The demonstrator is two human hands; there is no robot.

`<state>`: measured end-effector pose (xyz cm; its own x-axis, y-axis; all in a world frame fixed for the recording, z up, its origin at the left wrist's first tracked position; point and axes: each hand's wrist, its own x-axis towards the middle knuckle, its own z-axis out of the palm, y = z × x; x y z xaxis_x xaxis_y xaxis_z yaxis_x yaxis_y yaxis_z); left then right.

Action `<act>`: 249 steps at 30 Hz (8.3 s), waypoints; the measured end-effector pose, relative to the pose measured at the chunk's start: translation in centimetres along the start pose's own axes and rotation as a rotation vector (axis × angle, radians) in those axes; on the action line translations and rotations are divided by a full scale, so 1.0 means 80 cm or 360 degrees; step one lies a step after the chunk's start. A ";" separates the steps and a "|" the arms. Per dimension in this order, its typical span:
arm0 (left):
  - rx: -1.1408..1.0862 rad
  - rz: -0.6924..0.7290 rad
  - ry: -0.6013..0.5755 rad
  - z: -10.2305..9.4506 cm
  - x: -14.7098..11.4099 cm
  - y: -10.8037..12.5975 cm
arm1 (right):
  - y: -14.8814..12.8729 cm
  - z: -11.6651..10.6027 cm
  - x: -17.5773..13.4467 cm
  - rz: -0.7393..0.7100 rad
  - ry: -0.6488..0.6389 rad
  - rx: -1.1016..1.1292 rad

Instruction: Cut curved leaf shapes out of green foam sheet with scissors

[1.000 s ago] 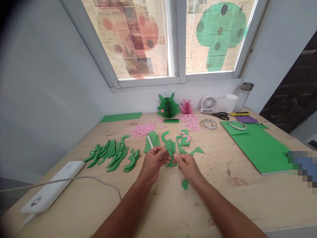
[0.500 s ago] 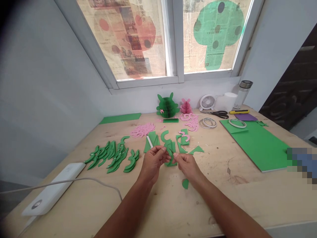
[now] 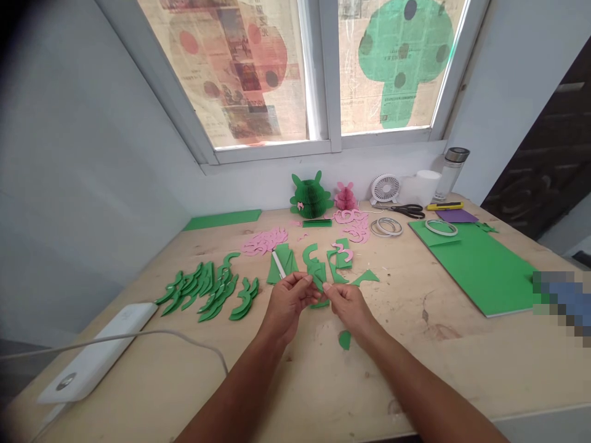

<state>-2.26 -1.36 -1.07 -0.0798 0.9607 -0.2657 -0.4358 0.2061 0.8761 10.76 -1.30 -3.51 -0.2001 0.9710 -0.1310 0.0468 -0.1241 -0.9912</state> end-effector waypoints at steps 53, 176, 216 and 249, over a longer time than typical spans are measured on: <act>-0.0032 0.0034 0.0043 0.004 -0.003 0.000 | 0.002 0.002 -0.001 -0.0062 0.0027 -0.0052; -0.0013 0.0131 0.0080 0.004 -0.001 -0.004 | 0.006 0.000 0.001 -0.0101 0.0035 -0.0166; -0.0087 0.0127 0.0049 0.003 -0.001 -0.007 | 0.003 -0.002 -0.001 -0.0132 0.0013 -0.0188; -0.0023 0.0139 0.0082 -0.004 0.004 0.003 | -0.018 -0.005 -0.008 -0.0041 0.0075 -0.0099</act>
<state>-2.64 -1.08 -1.08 -0.1638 0.9641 -0.2091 -0.4378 0.1189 0.8912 11.21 -1.68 -1.98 -0.1556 0.9824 -0.1032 0.1032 -0.0877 -0.9908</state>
